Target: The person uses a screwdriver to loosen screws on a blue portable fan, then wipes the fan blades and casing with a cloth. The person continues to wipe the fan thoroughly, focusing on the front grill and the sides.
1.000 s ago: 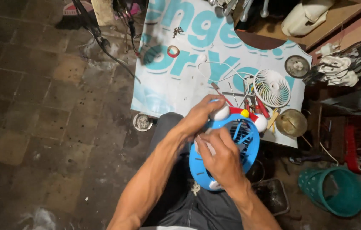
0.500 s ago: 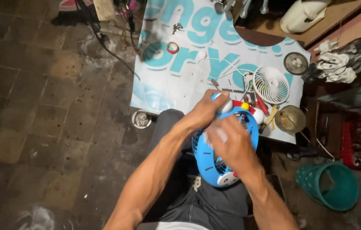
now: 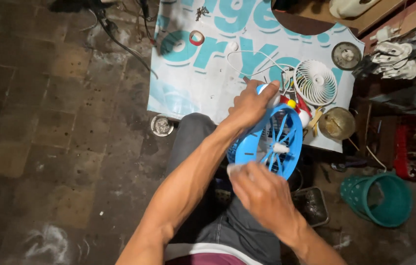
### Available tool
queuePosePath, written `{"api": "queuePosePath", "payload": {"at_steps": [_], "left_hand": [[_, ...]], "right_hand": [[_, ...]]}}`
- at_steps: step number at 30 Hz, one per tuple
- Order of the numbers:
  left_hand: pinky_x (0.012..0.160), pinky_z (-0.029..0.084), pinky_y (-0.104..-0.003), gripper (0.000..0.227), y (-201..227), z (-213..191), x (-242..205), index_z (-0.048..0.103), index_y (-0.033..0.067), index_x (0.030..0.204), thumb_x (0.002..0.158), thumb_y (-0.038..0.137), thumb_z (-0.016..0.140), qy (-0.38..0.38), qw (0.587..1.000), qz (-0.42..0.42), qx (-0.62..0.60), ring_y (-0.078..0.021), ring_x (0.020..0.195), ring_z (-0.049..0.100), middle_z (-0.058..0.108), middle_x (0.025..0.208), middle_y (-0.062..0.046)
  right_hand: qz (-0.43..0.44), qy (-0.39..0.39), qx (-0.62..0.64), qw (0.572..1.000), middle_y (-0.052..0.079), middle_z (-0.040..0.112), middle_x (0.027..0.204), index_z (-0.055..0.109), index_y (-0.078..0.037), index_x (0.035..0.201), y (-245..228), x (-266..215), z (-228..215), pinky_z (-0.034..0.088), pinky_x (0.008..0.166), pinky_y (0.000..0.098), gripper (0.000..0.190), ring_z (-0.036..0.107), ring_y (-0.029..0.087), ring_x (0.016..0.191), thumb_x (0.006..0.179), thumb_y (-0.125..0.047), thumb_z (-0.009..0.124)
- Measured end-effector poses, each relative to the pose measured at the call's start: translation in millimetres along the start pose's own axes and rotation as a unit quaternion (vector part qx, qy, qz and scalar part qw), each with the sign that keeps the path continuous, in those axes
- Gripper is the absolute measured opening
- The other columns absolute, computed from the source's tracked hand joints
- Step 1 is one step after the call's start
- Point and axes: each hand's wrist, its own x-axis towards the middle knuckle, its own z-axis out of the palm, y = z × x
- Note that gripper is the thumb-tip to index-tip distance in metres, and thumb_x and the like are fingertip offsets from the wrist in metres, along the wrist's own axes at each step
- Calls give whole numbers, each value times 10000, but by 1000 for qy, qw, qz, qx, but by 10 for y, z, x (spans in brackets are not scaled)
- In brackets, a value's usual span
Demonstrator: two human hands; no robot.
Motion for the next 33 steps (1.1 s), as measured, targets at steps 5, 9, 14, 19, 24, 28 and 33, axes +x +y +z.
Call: {"api": "queuePosePath", "payload": {"at_steps": [5, 9, 14, 19, 24, 28, 33], "left_hand": [[1126, 302, -568, 969, 8, -34, 52, 194, 121, 1577, 786, 663, 327, -9, 998, -13, -66, -423, 1426, 352, 295, 1607, -194], [995, 440, -541, 929, 12, -8, 58, 333, 174, 1514, 746, 695, 313, -3, 998, -29, -54, -415, 1311, 486, 479, 1474, -221], [1099, 244, -597, 916, 86, 20, -62, 348, 187, 1502, 753, 708, 263, 9, 1000, -10, 5, -430, 1373, 406, 464, 1502, -202], [1018, 417, -385, 728, -460, -41, 479, 517, 91, 1332, 828, 608, 429, 69, 992, 46, -92, -274, 1237, 592, 626, 1350, -149], [1012, 380, -328, 675, -378, -289, 96, 570, 97, 1214, 841, 622, 368, 57, 995, 7, -87, -183, 1142, 559, 608, 1227, -64], [1077, 420, -354, 893, -252, -377, -242, 503, 97, 1426, 717, 640, 471, 52, 978, -93, -180, -222, 1253, 590, 615, 1365, -75], [915, 525, -372, 642, -684, -428, 41, 699, 71, 1015, 764, 639, 535, 47, 973, -100, -201, -257, 913, 697, 732, 952, -114]], "right_hand": [[-20, -68, 40, 997, 36, 603, 879, 659, -94, 1009, 103, -448, -61, 480, 556, 358, 135, 609, 236, 721, 889, -76, 718], [19, -49, 77, 996, 43, 640, 908, 667, -95, 1023, 65, -364, -95, 496, 538, 341, 216, 641, 224, 747, 838, -65, 774], [-39, 127, 20, 991, 118, 605, 812, 645, -36, 873, -34, -59, 0, 470, 589, 353, 76, 623, 265, 678, 910, 11, 693], [-5, 50, 30, 998, 28, 676, 902, 699, -48, 995, 105, -605, -26, 542, 664, 321, 112, 647, 208, 762, 885, -40, 718], [293, 166, 209, 918, 116, 718, 888, 740, -29, 876, 310, -1146, 56, 552, 783, 306, 88, 699, 215, 830, 809, 26, 722], [420, 223, 219, 852, 96, 675, 948, 687, -21, 948, 238, -1142, 331, 551, 795, 290, 99, 669, 186, 897, 873, -68, 731], [263, 191, 165, 931, 120, 645, 967, 685, -17, 1031, 108, -885, 302, 558, 809, 313, 210, 675, 240, 919, 873, -144, 737]]}}
